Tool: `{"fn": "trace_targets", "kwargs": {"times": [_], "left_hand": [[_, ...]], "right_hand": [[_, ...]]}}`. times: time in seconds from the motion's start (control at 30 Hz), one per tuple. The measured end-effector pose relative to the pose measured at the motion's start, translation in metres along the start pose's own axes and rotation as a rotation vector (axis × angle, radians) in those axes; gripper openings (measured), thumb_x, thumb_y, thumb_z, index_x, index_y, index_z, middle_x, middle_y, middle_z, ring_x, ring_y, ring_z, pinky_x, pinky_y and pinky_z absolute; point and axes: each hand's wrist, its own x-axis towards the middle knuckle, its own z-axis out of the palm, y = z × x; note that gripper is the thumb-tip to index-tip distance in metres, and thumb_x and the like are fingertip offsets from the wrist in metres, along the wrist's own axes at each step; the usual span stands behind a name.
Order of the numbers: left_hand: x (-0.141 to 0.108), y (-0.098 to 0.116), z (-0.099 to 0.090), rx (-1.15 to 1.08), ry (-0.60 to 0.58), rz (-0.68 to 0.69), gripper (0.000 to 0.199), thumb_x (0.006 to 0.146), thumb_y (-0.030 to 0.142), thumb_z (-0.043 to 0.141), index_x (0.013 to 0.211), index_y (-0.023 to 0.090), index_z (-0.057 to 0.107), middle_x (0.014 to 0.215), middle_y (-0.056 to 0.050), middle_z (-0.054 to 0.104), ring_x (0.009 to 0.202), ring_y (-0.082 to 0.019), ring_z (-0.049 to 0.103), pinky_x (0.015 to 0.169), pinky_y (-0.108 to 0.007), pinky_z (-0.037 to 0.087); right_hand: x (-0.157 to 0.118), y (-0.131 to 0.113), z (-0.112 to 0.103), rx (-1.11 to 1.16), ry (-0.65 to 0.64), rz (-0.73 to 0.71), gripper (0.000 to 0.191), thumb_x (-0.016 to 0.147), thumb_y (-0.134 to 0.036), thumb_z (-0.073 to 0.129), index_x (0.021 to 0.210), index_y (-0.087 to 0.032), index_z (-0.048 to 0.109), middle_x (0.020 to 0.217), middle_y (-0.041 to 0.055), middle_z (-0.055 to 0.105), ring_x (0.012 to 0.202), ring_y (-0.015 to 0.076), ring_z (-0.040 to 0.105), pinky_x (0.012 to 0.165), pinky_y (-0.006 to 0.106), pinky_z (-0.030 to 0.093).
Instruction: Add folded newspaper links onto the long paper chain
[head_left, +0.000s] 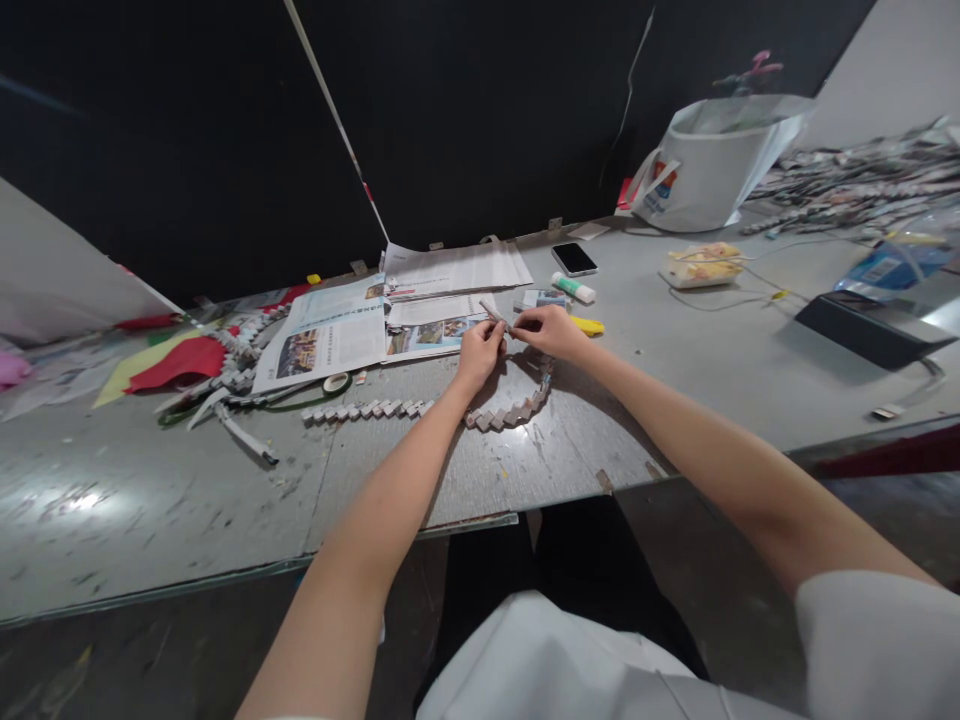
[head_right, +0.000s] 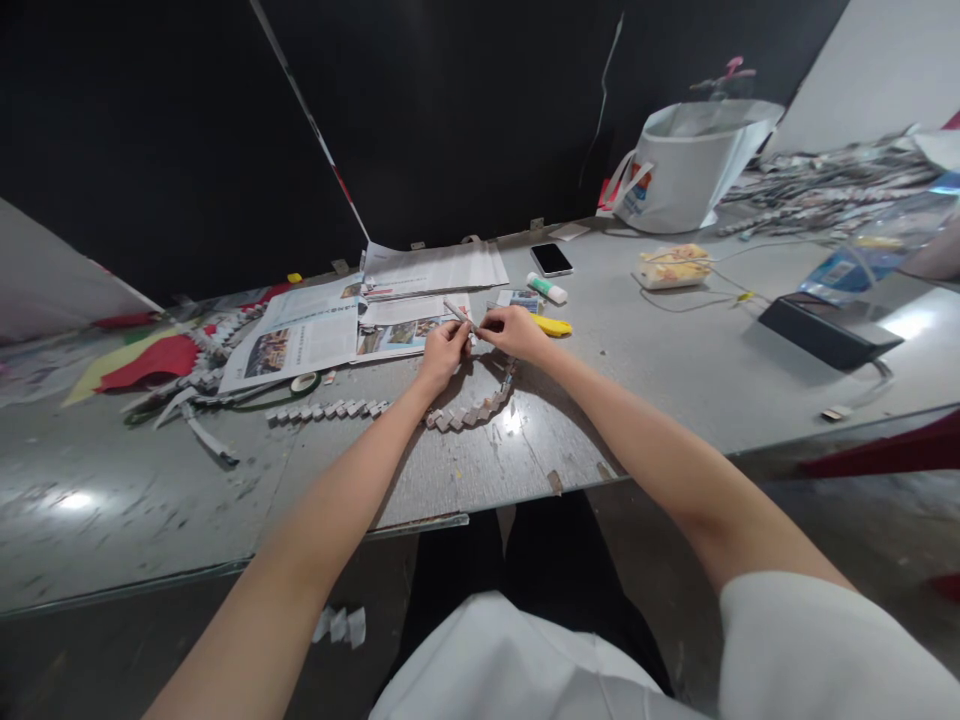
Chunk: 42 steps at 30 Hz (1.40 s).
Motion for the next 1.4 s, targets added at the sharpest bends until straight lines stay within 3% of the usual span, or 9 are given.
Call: {"fn": "trace_targets", "kwargs": {"times": [0.2,0.43,0.73,0.9,1.1,1.3,1.4], "left_hand": [[0.000,-0.001,-0.001,0.010,-0.028,0.017,0.041,0.105,0.043,0.070,0.072,0.020,0.061,0.056,0.002,0.058,0.054,-0.013,0.051,0.060,-0.026,0.040],[0.001,-0.004,0.000,0.004,-0.021,0.019,0.045,0.104,0.051,0.071,0.072,0.021,0.060,0.057,0.002,0.058,0.055,-0.013,0.052,0.060,-0.026,0.040],[0.002,-0.010,0.002,0.008,-0.050,-0.017,0.042,0.103,0.051,0.073,0.076,0.021,0.061,0.056,0.002,0.058,0.050,-0.013,0.051,0.055,-0.027,0.038],[0.004,-0.010,0.002,-0.050,-0.074,-0.076,0.041,0.097,0.049,0.081,0.078,0.021,0.059,0.054,0.004,0.057,0.050,-0.012,0.051,0.054,-0.025,0.037],[0.008,-0.008,0.001,-0.214,0.005,-0.095,0.039,0.098,0.048,0.081,0.081,0.020,0.060,0.057,0.005,0.056,0.053,-0.010,0.051,0.058,-0.024,0.040],[0.010,-0.014,0.001,-0.334,-0.027,-0.072,0.040,0.093,0.050,0.086,0.082,0.019,0.063,0.055,0.006,0.054,0.053,-0.010,0.051,0.058,-0.024,0.040],[0.010,-0.014,0.003,-0.365,-0.033,-0.079,0.041,0.092,0.050,0.088,0.082,0.019,0.064,0.054,0.006,0.054,0.052,-0.010,0.051,0.058,-0.024,0.039]], "right_hand": [[0.001,0.003,0.001,-0.011,-0.011,0.010,0.032,0.095,-0.046,0.072,0.079,-0.020,0.079,0.073,0.0060,0.075,0.070,0.0221,0.065,0.070,0.036,0.045],[0.002,0.006,0.000,-0.036,-0.040,0.038,0.023,0.097,-0.035,0.073,0.083,-0.020,0.082,0.076,0.0066,0.077,0.072,0.0232,0.066,0.072,0.038,0.047],[0.002,0.008,0.001,-0.066,-0.048,0.042,0.025,0.096,-0.035,0.074,0.077,-0.019,0.076,0.069,0.0040,0.071,0.066,0.0200,0.058,0.068,0.037,0.043],[0.001,0.007,0.003,-0.035,-0.046,0.041,0.022,0.094,-0.036,0.074,0.079,-0.020,0.078,0.073,0.0055,0.074,0.070,0.0224,0.063,0.070,0.037,0.045],[0.000,0.004,0.007,0.049,0.027,0.020,0.025,0.094,-0.045,0.074,0.094,-0.019,0.072,0.081,0.0050,0.073,0.072,0.0201,0.061,0.069,0.034,0.044],[-0.003,0.002,0.006,0.033,-0.059,-0.037,0.045,0.102,-0.058,0.061,0.080,-0.020,0.069,0.072,0.0019,0.064,0.069,0.0184,0.055,0.067,0.034,0.039],[-0.003,-0.001,0.003,0.056,-0.056,-0.022,0.049,0.103,-0.060,0.061,0.078,-0.020,0.071,0.072,0.0034,0.067,0.069,0.0196,0.057,0.067,0.035,0.041]]}}
